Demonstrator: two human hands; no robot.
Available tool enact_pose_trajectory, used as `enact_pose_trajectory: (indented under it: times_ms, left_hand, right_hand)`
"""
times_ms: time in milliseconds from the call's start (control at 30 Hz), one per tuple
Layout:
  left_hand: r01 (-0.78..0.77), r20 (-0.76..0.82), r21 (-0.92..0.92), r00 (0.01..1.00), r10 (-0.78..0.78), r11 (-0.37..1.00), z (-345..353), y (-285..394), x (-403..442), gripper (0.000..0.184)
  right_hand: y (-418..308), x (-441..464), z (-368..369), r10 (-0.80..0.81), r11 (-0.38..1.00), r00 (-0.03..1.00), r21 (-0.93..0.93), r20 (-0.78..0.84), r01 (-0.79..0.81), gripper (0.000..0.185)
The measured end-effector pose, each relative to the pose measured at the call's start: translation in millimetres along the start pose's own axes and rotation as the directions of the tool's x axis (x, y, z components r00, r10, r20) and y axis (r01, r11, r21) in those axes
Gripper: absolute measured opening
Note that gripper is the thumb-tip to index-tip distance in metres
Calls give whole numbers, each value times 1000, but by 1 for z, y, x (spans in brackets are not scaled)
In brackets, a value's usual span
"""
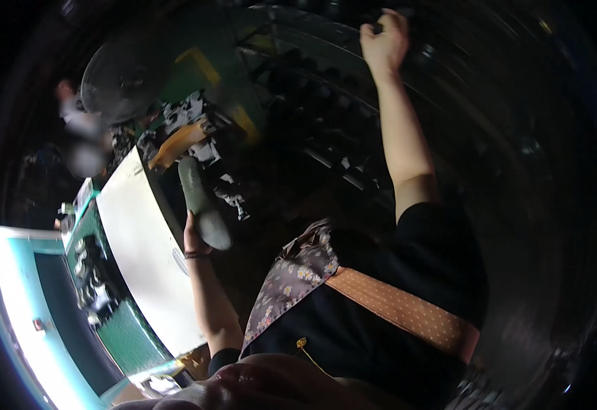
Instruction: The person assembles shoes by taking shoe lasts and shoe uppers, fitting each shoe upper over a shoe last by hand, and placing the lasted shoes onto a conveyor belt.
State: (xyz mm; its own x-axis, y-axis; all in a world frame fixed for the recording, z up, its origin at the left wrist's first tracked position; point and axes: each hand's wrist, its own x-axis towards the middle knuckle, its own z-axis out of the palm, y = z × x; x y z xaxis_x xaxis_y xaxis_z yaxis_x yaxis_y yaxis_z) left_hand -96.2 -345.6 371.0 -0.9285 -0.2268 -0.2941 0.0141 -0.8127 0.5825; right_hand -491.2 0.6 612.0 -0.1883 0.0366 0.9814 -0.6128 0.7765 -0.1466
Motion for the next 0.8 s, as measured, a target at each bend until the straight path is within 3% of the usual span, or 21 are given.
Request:
enact_pose_trajectory:
  times_ms: [67, 100, 133, 167, 200, 233, 267, 300, 333, 367, 400, 433, 467, 500, 533, 600, 667, 733, 767, 800]
  left_hand:
    - [-74, 75, -257, 992, 96, 964, 20, -12, 0, 70]
    - [-64, 172, -326, 977, 125, 943, 66, -7, -11, 63]
    - [-167, -1, -295, 985, 175, 941, 21, -20, 15, 56]
    - [-95, -41, -352, 995, 86, 931, 18, -20, 16, 55]
    - [-108, -125, -299, 989, 73, 948, 28, -16, 11, 52]
    - [-69, -78, -352, 996, 45, 934, 44, -10, -2, 50]
    - [-126, 5, -249, 991, 131, 960, 31, -14, -3, 50]
    - [-168, 14, -95, 985, 170, 981, 9, -28, -6, 62]
    - [-515, 41, 178, 855, 517, 838, 63, -14, -36, 85]
    - [-594, 41, 461, 756, 653, 659, 72, -20, -56, 104]
    - [-625, 13, 624, 610, 793, 470, 86, -27, -76, 112]
    - [-418, 51, 887, 508, 860, 195, 89, -28, -102, 111]
    - [-104, 125, 991, 444, 888, -87, 90, -30, -125, 111]
    - [-13, 229, 971, 359, 905, -240, 88, -38, -141, 110]
    - [65, 226, 963, 327, 918, -260, 89, -42, -160, 111]
    - [93, 170, 977, 203, 964, -191, 83, -55, -193, 112]
    - [185, 73, 977, 161, 984, -103, 82, -90, -194, 120]
    - [29, -315, 949, 60, 947, 314, 87, -121, -205, 122]
    - [-222, -496, 844, 26, 868, 489, 91, -130, -208, 120]
    - [-290, -579, 788, -52, 814, 542, 96, -137, -217, 115]
  right_hand:
    - [3, 2, -2, 32, 999, 999, 16, 6, -32, 29]
    - [-3, 5, -6, 48, 999, 999, 13, 16, -49, 36]
    - [-14, 9, -12, 35, 996, 999, -78, 30, -32, 41]
    - [-32, 13, -19, -3, 992, 1000, -123, 12, 5, 44]
    - [-46, 12, -25, -33, 992, 999, -124, 15, 35, 47]
    - [-57, 11, -30, -191, 981, 981, -40, -41, 189, 45]
    - [-76, 3, -36, -271, 962, 956, 0, -109, 273, 41]
    - [-93, -8, -39, -270, 947, 953, 141, -139, 289, 37]
    - [-108, -19, -42, -262, 915, 952, 272, -160, 298, 34]
    - [-124, -33, -45, -278, 894, 956, 339, -94, 293, 31]
    - [-133, -50, -46, -293, 875, 956, 394, -33, 282, 29]
    - [-142, -63, -44, -294, 849, 952, 479, 81, 222, 28]
    - [-148, -75, -41, -305, 822, 933, 548, 191, 156, 28]
    - [-153, -92, -37, -294, 817, 904, 573, 312, 68, 27]
    - [-165, -100, -35, -334, 780, 867, 625, 369, 34, 26]
    - [-195, -116, -31, -377, 758, 769, 649, 516, -64, 24]
    - [-176, -177, 10, -438, 646, 659, 724, 611, -242, 25]
    - [-197, -192, 22, -513, 604, 521, 718, 682, -346, 28]
    - [-212, -188, 16, -581, 669, 466, 718, 667, -192, 30]
    - [-219, -195, 27, -641, 646, 420, 747, 642, -157, 35]
